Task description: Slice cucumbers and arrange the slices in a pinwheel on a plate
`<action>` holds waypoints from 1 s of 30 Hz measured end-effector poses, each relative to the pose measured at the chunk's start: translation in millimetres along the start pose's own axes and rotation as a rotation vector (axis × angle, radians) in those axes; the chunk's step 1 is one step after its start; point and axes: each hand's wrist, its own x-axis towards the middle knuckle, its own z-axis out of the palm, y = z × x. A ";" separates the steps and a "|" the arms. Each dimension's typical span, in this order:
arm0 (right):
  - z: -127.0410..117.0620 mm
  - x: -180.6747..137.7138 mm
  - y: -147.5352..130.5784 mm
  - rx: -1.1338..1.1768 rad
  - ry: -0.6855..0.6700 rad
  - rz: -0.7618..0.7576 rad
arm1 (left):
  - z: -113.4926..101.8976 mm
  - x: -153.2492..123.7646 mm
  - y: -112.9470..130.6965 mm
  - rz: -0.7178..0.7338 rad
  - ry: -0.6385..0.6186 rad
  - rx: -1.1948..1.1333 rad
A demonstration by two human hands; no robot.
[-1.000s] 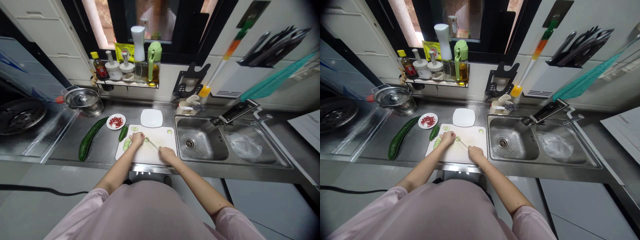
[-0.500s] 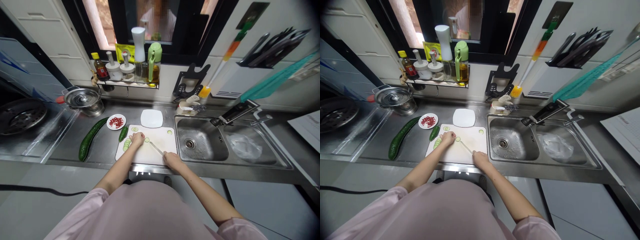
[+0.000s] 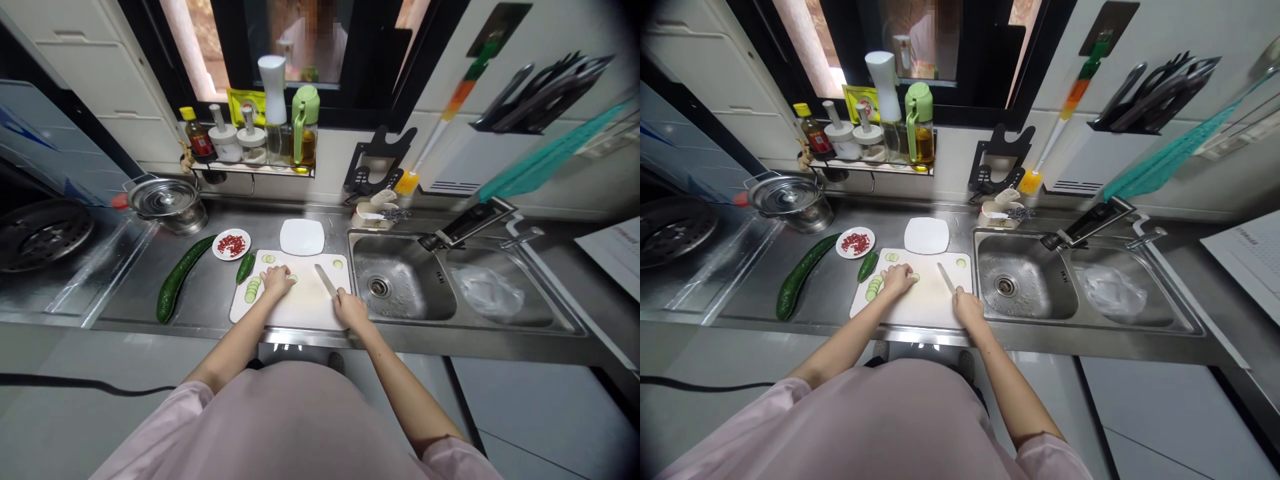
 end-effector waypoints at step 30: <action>7.6 10.6 2.2 -0.025 -0.006 -0.043 | -10.3 -80.1 -91.6 -0.331 0.301 -0.504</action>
